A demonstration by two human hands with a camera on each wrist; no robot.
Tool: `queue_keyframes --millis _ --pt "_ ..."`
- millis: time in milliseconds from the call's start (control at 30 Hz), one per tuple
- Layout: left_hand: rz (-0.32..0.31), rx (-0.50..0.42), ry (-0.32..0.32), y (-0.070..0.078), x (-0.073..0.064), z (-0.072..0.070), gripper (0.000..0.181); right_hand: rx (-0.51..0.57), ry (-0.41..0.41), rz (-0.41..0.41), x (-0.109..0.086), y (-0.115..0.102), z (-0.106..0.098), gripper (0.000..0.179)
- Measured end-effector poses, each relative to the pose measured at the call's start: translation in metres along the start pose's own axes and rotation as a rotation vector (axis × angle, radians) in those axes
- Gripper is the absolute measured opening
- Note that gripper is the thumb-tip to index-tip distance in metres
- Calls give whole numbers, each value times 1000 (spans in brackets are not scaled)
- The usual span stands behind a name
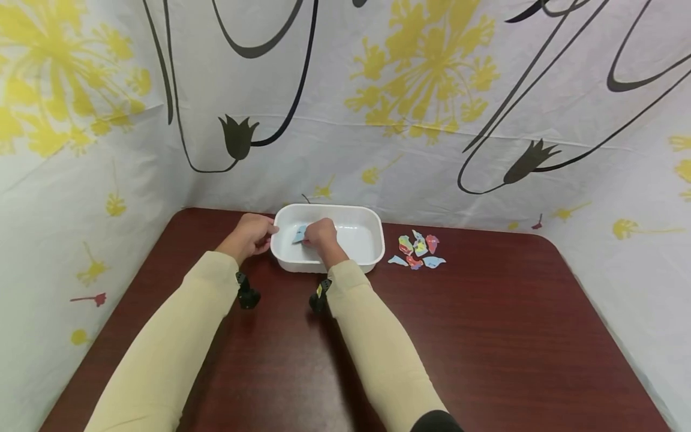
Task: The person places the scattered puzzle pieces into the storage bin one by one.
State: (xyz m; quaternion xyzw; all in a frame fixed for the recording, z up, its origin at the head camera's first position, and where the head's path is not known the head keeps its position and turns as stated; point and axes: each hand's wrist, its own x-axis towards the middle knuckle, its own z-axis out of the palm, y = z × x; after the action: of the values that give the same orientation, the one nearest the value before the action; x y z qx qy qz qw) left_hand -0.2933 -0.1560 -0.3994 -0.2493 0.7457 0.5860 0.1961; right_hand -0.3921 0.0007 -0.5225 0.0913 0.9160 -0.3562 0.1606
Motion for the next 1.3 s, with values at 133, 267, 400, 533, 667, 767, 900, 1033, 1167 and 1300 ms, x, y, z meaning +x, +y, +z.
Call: queue_keyframes --millis 133,267,400,533,667,767,900,1033,1167,1300 --pt "-4 9 3 -5 -1 -7 33 11 30 33 -60 -34 -14 17" --pt "1 8 -1 -6 -3 -10 34 42 82 53 -101 -52 -22 20" --pt "6 -3 -17 -5 -4 -9 34 6 114 49 -110 -54 -27 22" --pt "7 -3 -26 -2 -5 -6 35 27 93 40 -111 -51 -33 22" --pt "14 5 -22 -1 -5 -4 35 110 56 32 -113 -49 -42 28" --pt "15 15 -16 1 -3 -1 34 138 38 24 -114 -46 -49 32" --pt "5 22 -13 1 2 1 32 116 12 21 -114 -43 -58 31" --pt "4 19 -13 1 3 1 32 142 5 30 -110 -40 -63 32" --pt "5 18 -19 1 -1 1 33 298 8 60 -107 -36 -71 29" --pt "2 20 -18 2 -2 1 33 448 1 66 -111 -32 -86 27"
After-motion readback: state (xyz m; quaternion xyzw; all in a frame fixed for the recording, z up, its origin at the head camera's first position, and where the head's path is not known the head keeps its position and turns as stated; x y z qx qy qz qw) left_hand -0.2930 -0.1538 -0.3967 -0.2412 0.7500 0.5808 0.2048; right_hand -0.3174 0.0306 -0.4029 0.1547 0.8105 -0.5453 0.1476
